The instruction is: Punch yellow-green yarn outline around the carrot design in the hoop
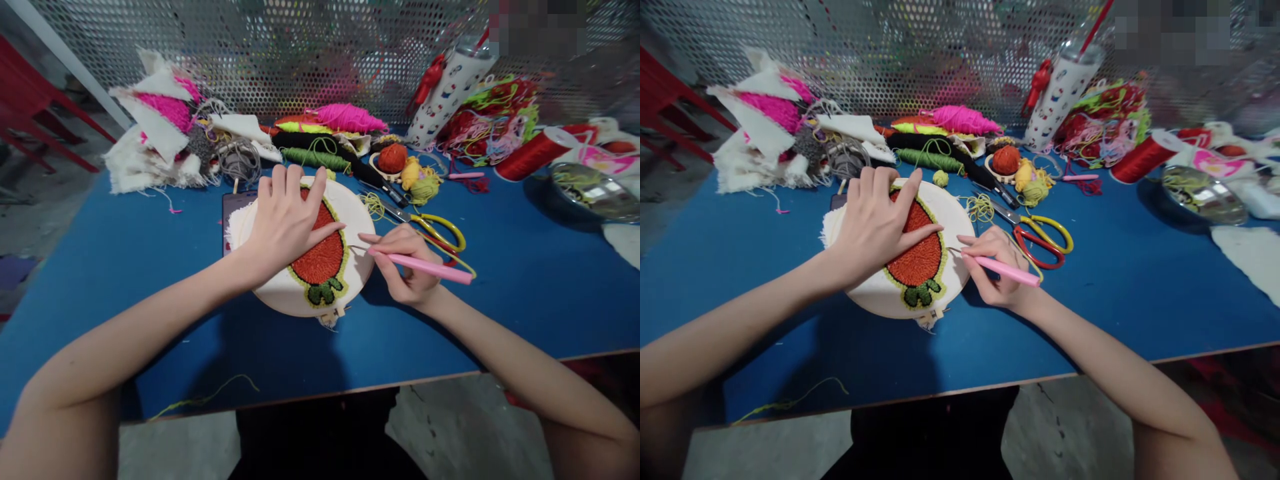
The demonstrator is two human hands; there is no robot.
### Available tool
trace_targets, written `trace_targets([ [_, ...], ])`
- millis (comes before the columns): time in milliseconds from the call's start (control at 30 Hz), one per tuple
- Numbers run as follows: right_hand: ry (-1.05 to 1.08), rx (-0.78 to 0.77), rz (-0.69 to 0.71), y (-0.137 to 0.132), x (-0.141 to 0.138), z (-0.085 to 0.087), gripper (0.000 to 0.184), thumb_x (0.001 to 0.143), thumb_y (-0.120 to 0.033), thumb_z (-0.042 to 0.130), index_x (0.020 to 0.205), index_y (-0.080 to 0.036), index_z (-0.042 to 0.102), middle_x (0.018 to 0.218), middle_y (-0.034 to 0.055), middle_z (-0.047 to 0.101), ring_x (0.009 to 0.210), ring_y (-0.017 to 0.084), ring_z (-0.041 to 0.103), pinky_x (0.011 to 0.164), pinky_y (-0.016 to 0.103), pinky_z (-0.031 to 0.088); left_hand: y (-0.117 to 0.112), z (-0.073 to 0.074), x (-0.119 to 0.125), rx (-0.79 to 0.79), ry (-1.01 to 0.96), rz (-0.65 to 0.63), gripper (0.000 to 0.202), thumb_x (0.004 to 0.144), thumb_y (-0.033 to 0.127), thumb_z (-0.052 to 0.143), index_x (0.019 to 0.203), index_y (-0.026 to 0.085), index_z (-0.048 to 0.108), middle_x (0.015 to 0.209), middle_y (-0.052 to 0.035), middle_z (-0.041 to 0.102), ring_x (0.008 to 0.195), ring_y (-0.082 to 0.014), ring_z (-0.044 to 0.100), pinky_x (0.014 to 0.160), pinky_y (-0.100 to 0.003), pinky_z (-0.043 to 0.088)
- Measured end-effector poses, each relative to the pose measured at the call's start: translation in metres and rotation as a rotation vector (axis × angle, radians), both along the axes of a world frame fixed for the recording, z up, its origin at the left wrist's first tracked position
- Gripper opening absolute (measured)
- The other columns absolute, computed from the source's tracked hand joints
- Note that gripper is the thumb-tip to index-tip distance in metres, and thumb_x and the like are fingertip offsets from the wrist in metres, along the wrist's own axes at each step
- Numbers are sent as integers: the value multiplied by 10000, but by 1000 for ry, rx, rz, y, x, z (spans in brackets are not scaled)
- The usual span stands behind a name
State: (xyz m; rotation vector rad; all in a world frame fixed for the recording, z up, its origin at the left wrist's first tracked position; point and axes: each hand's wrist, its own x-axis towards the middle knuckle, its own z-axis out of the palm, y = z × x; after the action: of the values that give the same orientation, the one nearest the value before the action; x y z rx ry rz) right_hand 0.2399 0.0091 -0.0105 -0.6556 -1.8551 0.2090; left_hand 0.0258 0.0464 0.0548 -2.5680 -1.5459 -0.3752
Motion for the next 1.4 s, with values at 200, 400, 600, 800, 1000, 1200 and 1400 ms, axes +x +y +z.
trace_targets([
  [200,-1,6,-28,-2,-2,2,293,806,-82,629,1033,-267,614,797,7,688,846,232,730,695,404,566,-1,2,1,22,-2,6,890,817,692,574,1461,124,339,1301,-270,472,1243,-471,431,988,-585,355],
  [400,-108,91,-90,-2,-6,0,285,814,-93,637,1044,-258,600,804,14,674,857,225,710,697,401,575,-4,5,1,15,-5,4,886,826,674,575,1467,114,330,1312,-281,458,1251,-491,415,993,-607,339],
  [600,-377,175,-169,6,-13,-7,210,883,-159,591,1048,-280,634,794,3,678,786,196,597,786,422,504,-10,10,2,20,-25,-9,914,801,674,612,1476,136,311,1328,-265,445,1285,-513,378,1011,-633,305],
  [800,-310,150,-161,6,-14,-7,164,884,-175,598,1019,-267,601,787,6,654,795,195,614,763,407,559,-3,1,2,13,-4,-7,858,828,688,555,1453,140,341,1290,-257,479,1243,-471,429,992,-586,359],
  [1000,-238,168,-100,0,-7,2,205,860,-128,586,1024,-251,574,812,27,649,899,223,680,700,409,637,2,-3,1,4,34,-12,786,893,639,484,1449,100,352,1295,-275,466,1246,-468,431,987,-568,365],
  [1200,-131,123,-13,1,0,2,302,817,-89,607,1063,-260,572,797,13,607,800,189,612,740,441,659,0,0,1,-4,-1,-18,768,891,622,506,1449,117,354,1303,-268,468,1255,-471,423,996,-586,355],
  [1400,-86,41,-47,0,2,1,271,824,-93,600,1019,-280,589,796,9,628,813,200,638,725,440,623,-1,0,1,14,5,-23,793,873,638,527,1442,112,358,1290,-266,480,1242,-465,437,995,-573,359],
])
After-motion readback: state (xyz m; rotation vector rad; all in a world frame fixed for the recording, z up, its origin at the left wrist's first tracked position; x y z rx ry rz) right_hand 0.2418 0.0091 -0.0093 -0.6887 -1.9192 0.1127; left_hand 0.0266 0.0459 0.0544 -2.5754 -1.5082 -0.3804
